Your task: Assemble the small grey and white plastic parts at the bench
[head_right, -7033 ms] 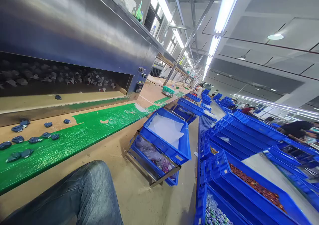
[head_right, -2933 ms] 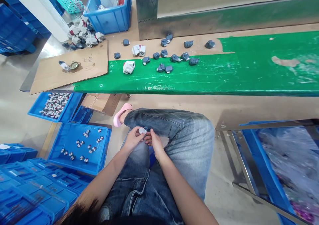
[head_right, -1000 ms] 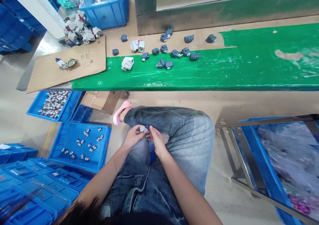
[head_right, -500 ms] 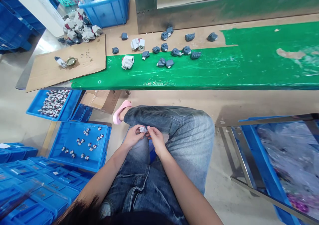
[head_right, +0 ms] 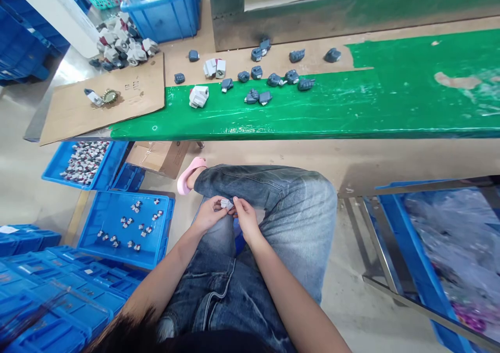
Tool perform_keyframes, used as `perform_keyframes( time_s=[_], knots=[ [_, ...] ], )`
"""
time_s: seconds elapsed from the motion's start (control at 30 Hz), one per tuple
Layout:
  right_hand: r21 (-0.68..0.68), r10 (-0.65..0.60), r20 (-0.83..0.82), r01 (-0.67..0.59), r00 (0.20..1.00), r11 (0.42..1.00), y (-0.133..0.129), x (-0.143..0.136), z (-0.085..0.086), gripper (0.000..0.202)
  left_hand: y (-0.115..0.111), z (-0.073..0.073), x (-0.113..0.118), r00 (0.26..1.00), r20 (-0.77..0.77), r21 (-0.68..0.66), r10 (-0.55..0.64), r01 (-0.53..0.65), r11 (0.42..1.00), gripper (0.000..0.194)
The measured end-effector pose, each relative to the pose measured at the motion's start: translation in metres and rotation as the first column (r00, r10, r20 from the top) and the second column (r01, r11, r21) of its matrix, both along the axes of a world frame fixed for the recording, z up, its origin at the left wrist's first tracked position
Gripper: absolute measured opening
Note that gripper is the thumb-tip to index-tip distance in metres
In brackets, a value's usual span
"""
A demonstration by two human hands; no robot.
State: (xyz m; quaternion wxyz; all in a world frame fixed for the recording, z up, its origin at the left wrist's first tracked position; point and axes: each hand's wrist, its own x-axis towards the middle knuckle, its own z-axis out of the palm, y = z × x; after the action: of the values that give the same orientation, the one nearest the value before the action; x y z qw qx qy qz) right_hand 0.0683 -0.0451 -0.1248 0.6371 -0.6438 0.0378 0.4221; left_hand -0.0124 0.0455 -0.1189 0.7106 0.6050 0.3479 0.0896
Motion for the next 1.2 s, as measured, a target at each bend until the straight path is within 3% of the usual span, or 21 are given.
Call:
perform_keyframes(
  time_s=[0.13, 0.23, 0.43, 0.67, 0.9, 1.2],
  knots=[
    [-0.028, -0.032, -0.090, 0.029, 0.995, 0.999, 0.000, 0.002, 0.000, 0.042, 0.001, 0.006, 0.003, 0.995, -0.029, -0.151, 0.092, -0.096, 0.984, 0.026],
    [-0.063, -0.028, -0.148, 0.019, 0.989, 0.998, 0.000, 0.002, 0.001, 0.036, 0.007, 0.012, 0.002, 0.984, -0.046, -0.303, 0.171, -0.177, 0.937, 0.036],
    [-0.118, -0.005, -0.198, -0.018, 0.980, 0.993, 0.001, 0.001, 0.003, 0.031, 0.028, 0.014, -0.007, 0.950, -0.008, -0.595, 0.311, -0.255, 0.763, 0.026],
    [-0.155, 0.030, -0.195, -0.061, 0.980, 0.986, 0.002, 0.001, 0.003, 0.028, 0.032, 0.010, -0.008, 0.904, -0.019, -0.740, 0.426, -0.299, 0.602, 0.021],
    [-0.174, 0.054, -0.186, -0.087, 0.981, 0.981, 0.001, 0.000, 0.001, 0.027, 0.033, 0.013, -0.009, 0.895, -0.031, -0.785, 0.445, -0.297, 0.543, 0.026],
    [-0.173, 0.075, -0.182, -0.107, 0.980, 0.979, 0.001, 0.001, 0.000, 0.026, 0.032, 0.017, -0.014, 0.889, 0.017, -0.800, 0.457, -0.262, 0.539, 0.028]
  ],
)
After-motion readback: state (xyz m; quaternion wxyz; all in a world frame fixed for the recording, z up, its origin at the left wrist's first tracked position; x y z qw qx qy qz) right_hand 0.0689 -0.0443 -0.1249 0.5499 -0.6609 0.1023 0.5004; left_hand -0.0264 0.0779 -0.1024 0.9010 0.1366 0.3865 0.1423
